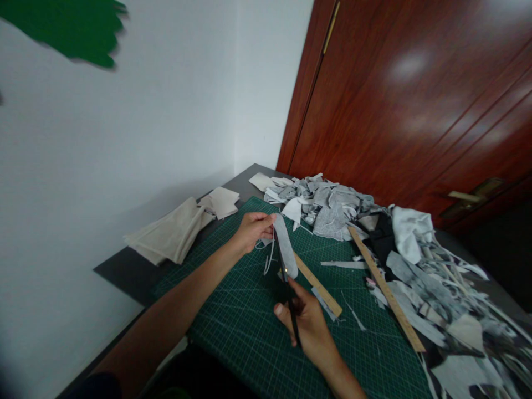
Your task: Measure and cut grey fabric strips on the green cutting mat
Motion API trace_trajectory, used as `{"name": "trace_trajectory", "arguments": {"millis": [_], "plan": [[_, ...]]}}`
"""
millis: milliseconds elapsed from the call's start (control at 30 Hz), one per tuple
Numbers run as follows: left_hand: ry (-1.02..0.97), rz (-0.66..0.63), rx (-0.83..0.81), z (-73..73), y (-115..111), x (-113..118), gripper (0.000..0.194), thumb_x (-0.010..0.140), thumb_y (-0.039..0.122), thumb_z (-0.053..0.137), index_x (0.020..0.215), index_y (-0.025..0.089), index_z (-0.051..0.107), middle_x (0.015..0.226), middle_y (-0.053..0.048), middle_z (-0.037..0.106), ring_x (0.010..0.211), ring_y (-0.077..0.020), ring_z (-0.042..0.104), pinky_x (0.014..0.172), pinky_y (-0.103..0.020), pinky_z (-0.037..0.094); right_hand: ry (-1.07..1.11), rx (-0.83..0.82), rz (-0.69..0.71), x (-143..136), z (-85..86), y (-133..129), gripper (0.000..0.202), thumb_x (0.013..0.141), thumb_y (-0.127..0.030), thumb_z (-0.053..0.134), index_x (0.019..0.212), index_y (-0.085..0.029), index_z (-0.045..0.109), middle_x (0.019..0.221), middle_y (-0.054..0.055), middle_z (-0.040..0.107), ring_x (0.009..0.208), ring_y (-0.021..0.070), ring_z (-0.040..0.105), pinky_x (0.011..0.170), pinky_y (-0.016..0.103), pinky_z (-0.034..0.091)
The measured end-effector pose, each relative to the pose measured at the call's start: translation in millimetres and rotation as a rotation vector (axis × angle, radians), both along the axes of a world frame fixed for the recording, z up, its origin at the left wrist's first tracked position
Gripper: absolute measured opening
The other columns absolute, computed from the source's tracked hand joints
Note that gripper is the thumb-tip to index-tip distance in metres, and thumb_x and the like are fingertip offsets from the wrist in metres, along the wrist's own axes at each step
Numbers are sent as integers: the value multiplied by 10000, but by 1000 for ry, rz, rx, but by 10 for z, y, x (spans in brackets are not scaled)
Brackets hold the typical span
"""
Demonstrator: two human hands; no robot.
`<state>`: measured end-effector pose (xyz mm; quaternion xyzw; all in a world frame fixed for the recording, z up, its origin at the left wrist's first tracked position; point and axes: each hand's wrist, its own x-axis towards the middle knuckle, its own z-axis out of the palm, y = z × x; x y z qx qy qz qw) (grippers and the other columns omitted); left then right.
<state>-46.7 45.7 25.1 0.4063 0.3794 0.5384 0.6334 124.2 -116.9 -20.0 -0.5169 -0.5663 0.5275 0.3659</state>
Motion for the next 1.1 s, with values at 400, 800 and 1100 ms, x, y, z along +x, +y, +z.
{"name": "trace_trajectory", "arguments": {"millis": [400,800,1100], "plan": [[-1,-60,-21,-11,-9,13,304,866,330,805,722,99,669,668,-88,715,561,-167,698,554,-278,581,-24,29,2,8,7,-4,1105,793,-784,690,1549,-27,412,523,-107,402,369,74,312,349,208,294],[-156,-154,-217,45,24,-35,374,953,414,683,757,96,680,741,-123,731,596,-155,677,595,-262,571,18,56,45,28,-37,11,1001,851,-695,706,1567,-62,409,499,-120,372,388,79,288,361,205,309],[-248,-27,-196,5,82,-50,205,889,217,762,751,108,657,714,-87,724,571,-148,664,601,-278,564,-18,34,50,35,-43,-21,988,844,-715,693,1554,-77,437,505,-108,397,382,82,320,362,211,340]]}}
